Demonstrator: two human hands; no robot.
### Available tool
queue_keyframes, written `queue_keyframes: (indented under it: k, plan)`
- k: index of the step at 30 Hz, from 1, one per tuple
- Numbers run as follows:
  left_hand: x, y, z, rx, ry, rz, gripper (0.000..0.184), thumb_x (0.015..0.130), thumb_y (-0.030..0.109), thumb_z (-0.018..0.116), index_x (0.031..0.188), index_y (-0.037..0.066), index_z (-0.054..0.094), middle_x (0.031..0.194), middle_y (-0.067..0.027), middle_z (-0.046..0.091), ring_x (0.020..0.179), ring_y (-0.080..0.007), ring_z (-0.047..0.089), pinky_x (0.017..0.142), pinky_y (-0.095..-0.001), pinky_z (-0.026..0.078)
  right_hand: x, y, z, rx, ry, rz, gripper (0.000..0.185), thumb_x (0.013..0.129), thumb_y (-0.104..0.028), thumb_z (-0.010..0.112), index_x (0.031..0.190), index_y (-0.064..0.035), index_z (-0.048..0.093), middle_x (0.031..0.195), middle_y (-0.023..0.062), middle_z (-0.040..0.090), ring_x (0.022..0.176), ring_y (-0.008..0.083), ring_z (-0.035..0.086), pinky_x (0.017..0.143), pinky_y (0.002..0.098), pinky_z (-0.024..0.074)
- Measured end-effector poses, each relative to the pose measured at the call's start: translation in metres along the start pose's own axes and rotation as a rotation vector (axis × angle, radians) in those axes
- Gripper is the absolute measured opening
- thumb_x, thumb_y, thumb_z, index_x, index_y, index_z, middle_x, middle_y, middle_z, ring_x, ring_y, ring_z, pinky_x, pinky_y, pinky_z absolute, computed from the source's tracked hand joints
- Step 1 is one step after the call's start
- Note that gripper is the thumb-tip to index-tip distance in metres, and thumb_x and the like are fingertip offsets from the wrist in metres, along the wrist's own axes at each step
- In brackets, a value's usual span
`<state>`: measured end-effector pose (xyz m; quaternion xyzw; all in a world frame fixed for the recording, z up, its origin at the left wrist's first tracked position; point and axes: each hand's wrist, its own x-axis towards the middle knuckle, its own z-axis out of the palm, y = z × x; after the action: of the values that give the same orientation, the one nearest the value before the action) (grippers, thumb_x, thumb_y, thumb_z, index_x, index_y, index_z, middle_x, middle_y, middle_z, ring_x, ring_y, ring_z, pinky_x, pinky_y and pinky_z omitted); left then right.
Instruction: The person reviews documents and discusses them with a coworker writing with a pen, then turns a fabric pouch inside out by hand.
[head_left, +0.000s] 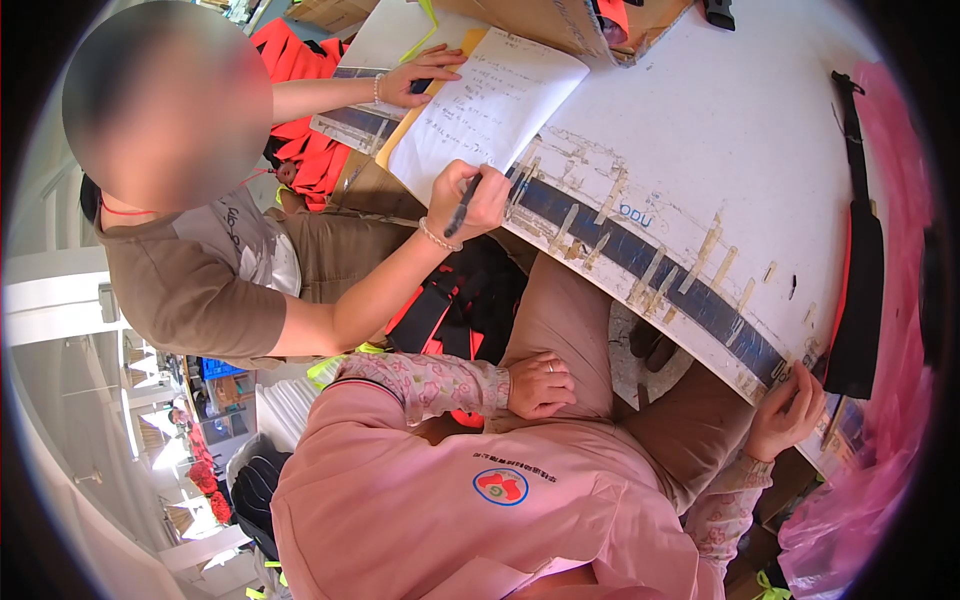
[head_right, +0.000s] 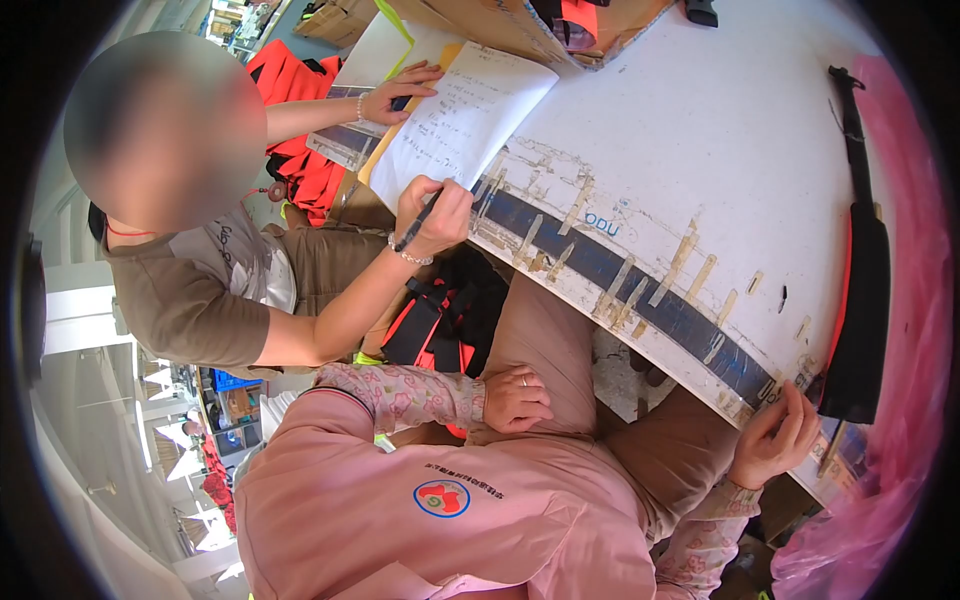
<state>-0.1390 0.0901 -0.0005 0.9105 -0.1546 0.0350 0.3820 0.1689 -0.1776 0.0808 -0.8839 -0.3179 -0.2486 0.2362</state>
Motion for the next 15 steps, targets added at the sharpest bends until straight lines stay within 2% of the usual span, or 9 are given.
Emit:
queue_keyframes:
  k: [15]
  plan:
    - [0.0005, 0.0021, -0.0030, -0.006, 0.011, -0.005, 0.021, 0.077, 0.013, 0.069, 0.097, 0.014, 0.068, 0.095, -0.0008, 0.060, 0.089, -0.0212, 0.058, 0.078, -0.0385, 0.042, 0.0020, -0.0033, -0.0011, -0.004, -0.004, -0.003, 0.020, 0.086, 0.008, 0.062, 0.101, -0.0034, 0.069, 0.093, 0.0115, 0.067, 0.080, 0.0300, 0.062, 0.072, 0.0399, 0.0475]
